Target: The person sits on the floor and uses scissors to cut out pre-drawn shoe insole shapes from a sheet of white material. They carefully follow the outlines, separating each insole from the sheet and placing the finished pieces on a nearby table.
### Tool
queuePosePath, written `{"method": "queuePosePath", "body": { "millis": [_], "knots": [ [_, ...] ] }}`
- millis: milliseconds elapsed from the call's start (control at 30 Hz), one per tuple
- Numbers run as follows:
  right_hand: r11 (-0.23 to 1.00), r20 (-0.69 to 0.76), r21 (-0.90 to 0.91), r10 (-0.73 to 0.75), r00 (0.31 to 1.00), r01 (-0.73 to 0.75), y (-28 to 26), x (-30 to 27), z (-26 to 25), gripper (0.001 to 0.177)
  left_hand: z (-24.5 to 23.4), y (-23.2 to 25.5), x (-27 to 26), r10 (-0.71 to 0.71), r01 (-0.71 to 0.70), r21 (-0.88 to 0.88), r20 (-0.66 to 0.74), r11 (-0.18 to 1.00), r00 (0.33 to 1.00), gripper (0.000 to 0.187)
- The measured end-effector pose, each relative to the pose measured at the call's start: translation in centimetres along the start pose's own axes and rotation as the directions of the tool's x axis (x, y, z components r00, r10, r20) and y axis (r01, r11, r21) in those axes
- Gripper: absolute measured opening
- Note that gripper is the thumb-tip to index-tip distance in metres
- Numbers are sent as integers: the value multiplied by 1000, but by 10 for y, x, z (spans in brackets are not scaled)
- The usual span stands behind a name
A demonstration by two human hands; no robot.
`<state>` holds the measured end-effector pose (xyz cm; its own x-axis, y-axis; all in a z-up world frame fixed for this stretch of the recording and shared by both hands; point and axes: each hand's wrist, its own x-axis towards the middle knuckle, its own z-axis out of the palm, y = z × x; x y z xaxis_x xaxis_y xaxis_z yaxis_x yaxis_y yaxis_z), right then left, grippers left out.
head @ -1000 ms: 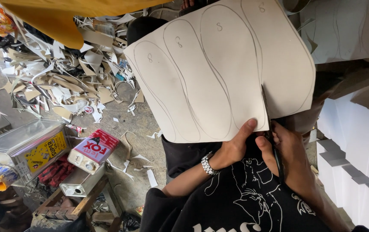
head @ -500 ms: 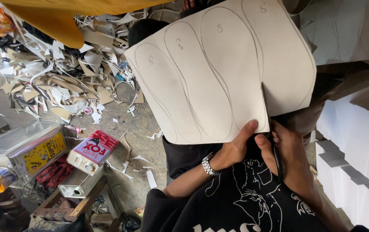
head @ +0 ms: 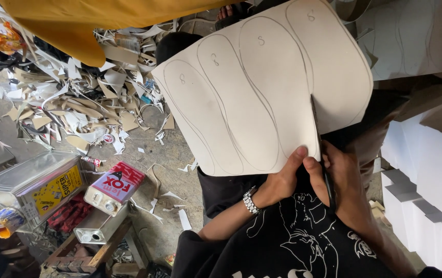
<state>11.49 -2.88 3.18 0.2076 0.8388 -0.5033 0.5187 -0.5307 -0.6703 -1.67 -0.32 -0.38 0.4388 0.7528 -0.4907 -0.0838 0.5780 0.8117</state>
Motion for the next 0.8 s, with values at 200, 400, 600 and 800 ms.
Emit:
{"method": "queuePosePath", "body": {
  "millis": [200,400,600,800],
  "knots": [
    [997,3,54,58,998,-58,-10,5,-3,42,-6,-4,-5,43,-67,164,147,984,988,60],
    [999,-11,12,-38,999,38,-8,7,0,50,-6,0,-2,120,-137,106,156,985,980,58],
    [998,8,41,48,999,-48,-18,8,-5,47,-9,2,-5,38,-61,150,151,987,988,64],
    [996,-15,24,89,996,-89,-3,13,1,45,-17,4,-2,37,-62,166,148,984,988,62]
  ]
}}
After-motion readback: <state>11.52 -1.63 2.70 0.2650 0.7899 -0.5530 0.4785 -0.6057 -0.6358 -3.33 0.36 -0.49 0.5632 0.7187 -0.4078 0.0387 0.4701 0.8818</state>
